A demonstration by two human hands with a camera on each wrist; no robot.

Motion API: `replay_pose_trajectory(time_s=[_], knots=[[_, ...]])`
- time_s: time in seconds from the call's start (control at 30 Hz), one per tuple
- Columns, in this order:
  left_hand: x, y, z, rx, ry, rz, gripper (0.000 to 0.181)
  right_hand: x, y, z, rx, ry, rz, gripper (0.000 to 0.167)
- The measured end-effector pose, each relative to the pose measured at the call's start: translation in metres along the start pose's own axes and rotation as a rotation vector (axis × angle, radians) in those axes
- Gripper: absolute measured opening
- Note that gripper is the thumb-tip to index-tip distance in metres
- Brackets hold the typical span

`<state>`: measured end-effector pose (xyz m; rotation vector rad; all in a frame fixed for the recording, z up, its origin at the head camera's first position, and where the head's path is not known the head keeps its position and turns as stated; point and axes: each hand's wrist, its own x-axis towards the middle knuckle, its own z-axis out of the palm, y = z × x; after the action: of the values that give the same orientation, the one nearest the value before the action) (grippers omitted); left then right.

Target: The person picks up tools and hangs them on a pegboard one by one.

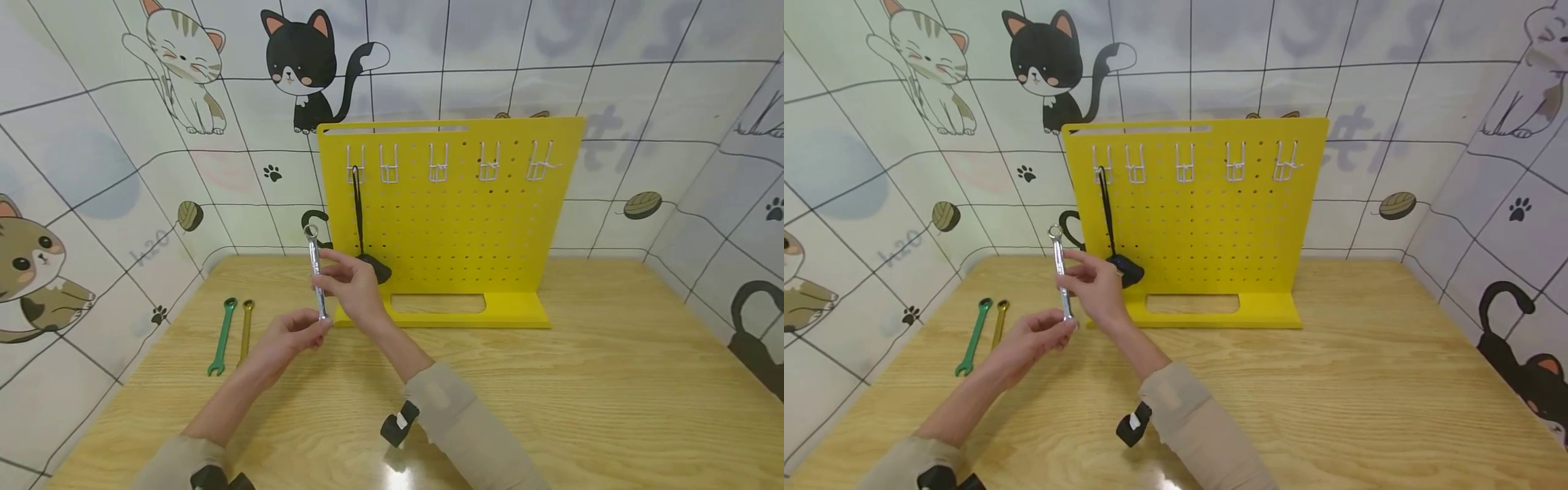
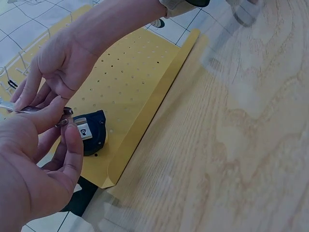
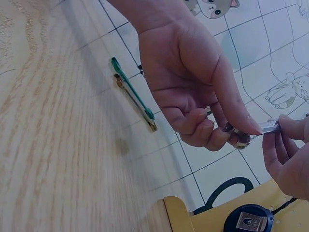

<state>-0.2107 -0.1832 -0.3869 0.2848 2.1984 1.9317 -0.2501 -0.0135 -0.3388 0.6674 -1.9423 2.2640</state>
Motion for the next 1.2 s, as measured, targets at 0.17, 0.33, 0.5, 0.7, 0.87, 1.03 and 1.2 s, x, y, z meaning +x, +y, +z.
replay_pose_trajectory(time_s=[0.17, 0.33, 0.5, 0.7, 0.87, 1.03, 1.2], knots=[[0.007, 0.002, 0.005, 0.050, 0.040, 0.055, 0.033, 0.002, -0.002, -0.004, -0.007, 0.026, -0.040, 0.037], [0.016, 0.004, 0.009, 0.097, 0.073, 0.084, 0.028, 0.004, -0.002, -0.009, -0.027, 0.065, -0.066, 0.034], [0.026, 0.003, 0.012, 0.087, 0.073, 0.145, 0.026, 0.008, -0.005, -0.016, -0.036, 0.111, -0.075, 0.032], [0.035, 0.004, 0.022, 0.031, 0.067, 0.180, 0.024, 0.010, -0.008, -0.027, -0.033, 0.134, -0.088, 0.032], [0.041, 0.011, 0.033, 0.014, 0.094, 0.177, 0.021, 0.011, -0.015, -0.037, -0.041, 0.162, -0.121, 0.034], [0.049, 0.020, 0.046, -0.025, 0.110, 0.182, 0.021, 0.013, -0.021, -0.045, -0.044, 0.198, -0.155, 0.036], [0.056, 0.027, 0.056, -0.035, 0.104, 0.212, 0.021, 0.015, -0.027, -0.053, -0.027, 0.229, -0.190, 0.036]])
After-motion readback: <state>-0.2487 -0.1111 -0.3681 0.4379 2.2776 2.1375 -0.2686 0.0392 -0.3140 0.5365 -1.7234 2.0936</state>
